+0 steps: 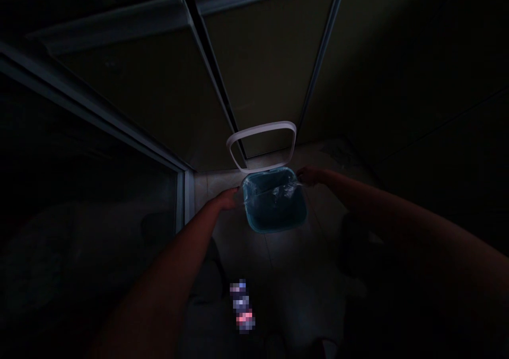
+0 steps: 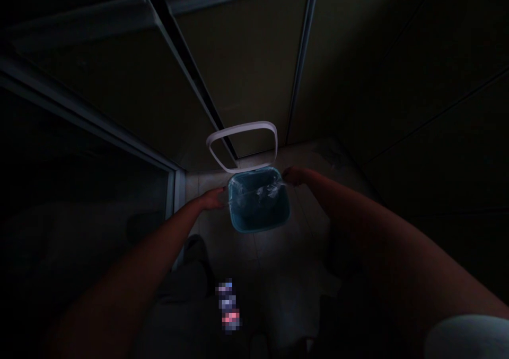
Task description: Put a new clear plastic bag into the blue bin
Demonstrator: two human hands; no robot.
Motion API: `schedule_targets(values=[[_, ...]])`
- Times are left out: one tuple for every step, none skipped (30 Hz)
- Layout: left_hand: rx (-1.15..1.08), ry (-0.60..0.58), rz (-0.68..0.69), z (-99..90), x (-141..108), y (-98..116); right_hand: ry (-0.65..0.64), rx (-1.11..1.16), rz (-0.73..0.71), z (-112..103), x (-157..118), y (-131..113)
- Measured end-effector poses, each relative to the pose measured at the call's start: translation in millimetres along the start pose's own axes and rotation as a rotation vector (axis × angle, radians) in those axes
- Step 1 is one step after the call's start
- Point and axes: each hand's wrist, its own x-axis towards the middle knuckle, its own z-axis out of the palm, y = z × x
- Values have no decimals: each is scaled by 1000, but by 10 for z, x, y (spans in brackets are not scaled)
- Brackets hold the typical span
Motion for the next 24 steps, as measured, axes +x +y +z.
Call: schedule_targets(values=[[8,32,-3,-5,-49,14,-22,13,25,-31,-61,16],[26,82,1,-9,-102,33,-20,11,43,-63,-125,28],[50,140,12,-9,-158,54,13,-14,43,-93,-194,35],[76,196,26,-4,-217,76,78,-56,19,-118,-266,36],[98,245,40,8,-278,98,158,-106,-28,-134,-342,31],[114,272,52,28,-340,119,230,-149,-87,-137,-420,21],[120,272,63,54,-402,137,280,-175,-150,-126,-499,6],[125,253,71,86,-463,152,297,-181,-212,-101,-578,-11],[132,231,74,120,-521,163,285,-177,-265,-62,-653,-30],[145,215,76,157,-576,172,255,-171,-307,-15,-723,-47],[161,205,75,192,-628,179,224,-170,-334,39,-788,-61],[177,201,71,226,-677,187,201,-175,-340,93,-845,-69],[193,200,67,257,-725,198,187,-186,-331,145,-896,-71],[211,198,67,284,-772,214,184,-200,-311,190,-942,-67],[231,196,75,308,-819,235,185,-217,-290,227,-984,-56],[253,192,89,329,-867,262,185,-232,-274,256,-1025,-40],[278,191,105,346,-916,294,186,-246,-262,279,-1067,-20],[307,193,123,361,-965,330,183,-262,-261,297,-1109,3],[339,195,144,373,-1014,367,178,-285,-269,313,-1153,27],[376,195,167,382,-1064,404,169,-315,-278,330,-1198,52],[418,189,191,389,-1113,438,157,-348,-291,349,-1242,76],[461,181,220,395,-1161,468,140,-377,-302,370,-1284,100],[505,171,251,399,-1206,492,121,-401,-313,395,-1322,124],[547,162,283,404,-1250,509,103,-415,-326,423,-1355,148]])
